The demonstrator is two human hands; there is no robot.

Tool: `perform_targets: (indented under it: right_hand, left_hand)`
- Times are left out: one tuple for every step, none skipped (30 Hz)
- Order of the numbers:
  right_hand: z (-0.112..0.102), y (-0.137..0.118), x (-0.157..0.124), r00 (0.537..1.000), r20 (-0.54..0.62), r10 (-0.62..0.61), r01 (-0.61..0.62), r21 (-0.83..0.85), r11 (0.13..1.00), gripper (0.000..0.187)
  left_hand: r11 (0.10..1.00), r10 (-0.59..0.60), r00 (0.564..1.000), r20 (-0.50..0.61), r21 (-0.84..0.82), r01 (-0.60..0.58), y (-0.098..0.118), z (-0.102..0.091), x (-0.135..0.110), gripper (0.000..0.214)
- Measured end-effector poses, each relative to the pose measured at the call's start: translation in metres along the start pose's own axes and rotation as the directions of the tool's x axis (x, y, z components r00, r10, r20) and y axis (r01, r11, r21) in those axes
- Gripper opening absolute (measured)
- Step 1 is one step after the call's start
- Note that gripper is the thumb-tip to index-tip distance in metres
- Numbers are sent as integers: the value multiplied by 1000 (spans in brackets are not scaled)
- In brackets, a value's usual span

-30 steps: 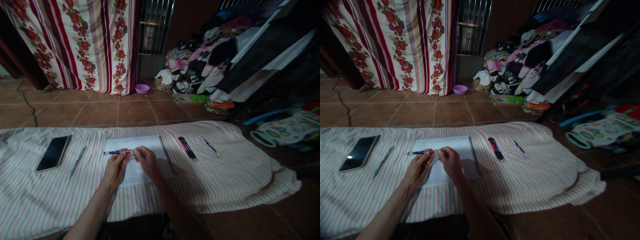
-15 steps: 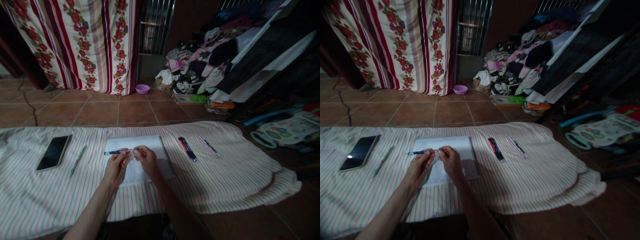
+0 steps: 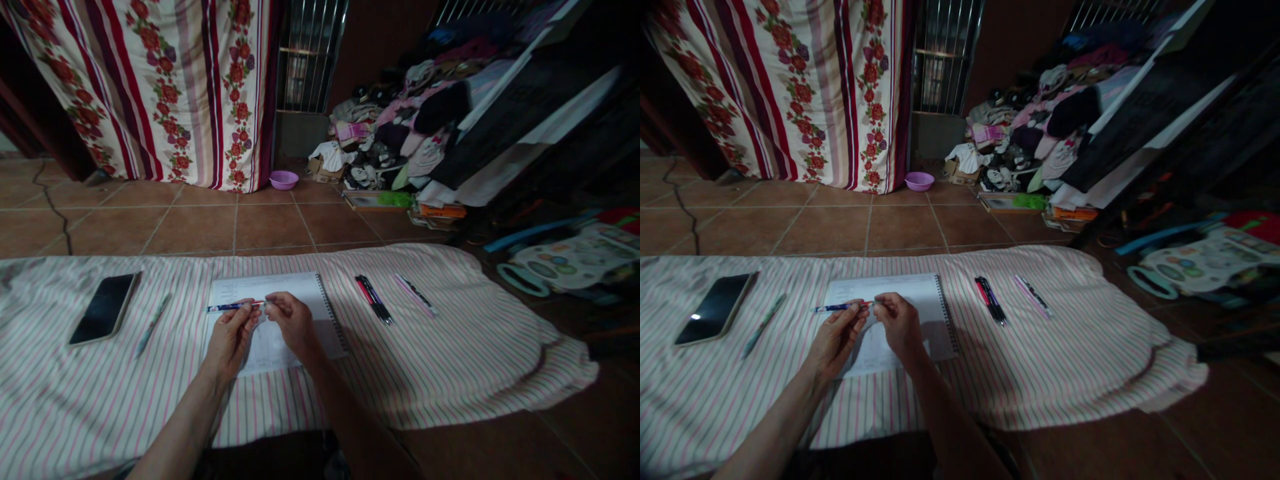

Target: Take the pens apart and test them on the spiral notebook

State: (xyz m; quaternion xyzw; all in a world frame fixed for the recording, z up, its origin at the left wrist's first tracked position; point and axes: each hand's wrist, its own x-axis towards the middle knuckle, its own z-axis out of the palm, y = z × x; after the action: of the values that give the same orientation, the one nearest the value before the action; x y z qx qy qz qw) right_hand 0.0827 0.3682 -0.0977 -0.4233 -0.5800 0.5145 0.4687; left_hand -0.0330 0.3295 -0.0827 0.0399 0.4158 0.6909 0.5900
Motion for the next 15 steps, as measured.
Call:
perform_targets:
  right_hand:
    - [0,0,0,1000,-1,6,-6,4,1000,17]
    - [1,0,0,1000,-7,14,-14,4,1000,16]
    - [1,-1,0,1000,-16,21,-21,-2,1000,16]
    - [1,-1,0,999,-22,27,-27,-14,1000,15]
    - [1,-1,0,999,-24,33,-34,-32,999,15]
    - [1,-1,0,999,-20,37,-38,-52,998,16]
    - [1,-1,0,999,-12,43,-44,-64,997,17]
    - [0,-1,0,999,-2,49,-49,-63,997,18]
    - [0,-1,0,999,12,53,-52,-51,997,20]
    - [0,-1,-1,998,26,50,-49,-32,998,22]
    - [0,0,-1,999,34,41,-41,-10,999,25]
    - [0,0,-1,999,34,29,-29,10,1000,29]
    - [0,0,-1,1000,26,15,-16,21,1000,31]
    - [0,1,-1,1000,12,5,-5,21,1000,32]
    - [0,1,-1,1000,-4,0,0,17,1000,30]
  left_hand:
    - [1000,-2,1000,-1,0,2,0,1,0,19]
    - [1000,-4,1000,-3,2,4,0,1,-1,18]
    - [1000,-6,1000,-4,5,6,0,1,-1,18]
    - [1000,-7,1000,-5,8,7,0,2,-1,18]
    - [1000,-8,1000,-4,12,8,0,2,-1,18]
    - [1000,-9,1000,-1,15,9,-1,2,-1,18]
    - [1000,-9,1000,4,16,9,-1,2,-1,18]
    - [1000,-8,1000,10,15,8,-1,1,-1,18]
    - [1000,-6,1000,17,14,6,-1,1,-1,18]
    - [1000,-3,1000,21,12,3,-1,1,-1,18]
    - [1000,1,1000,20,11,-1,-1,1,-1,18]
    - [1000,6,1000,13,9,-6,-1,1,-1,18]
    - [1000,9,1000,3,7,-9,-1,1,-1,18]
    - [1000,10,1000,-8,3,-10,-1,1,-1,19]
    - [1000,7,1000,-18,0,-7,0,2,-1,19]
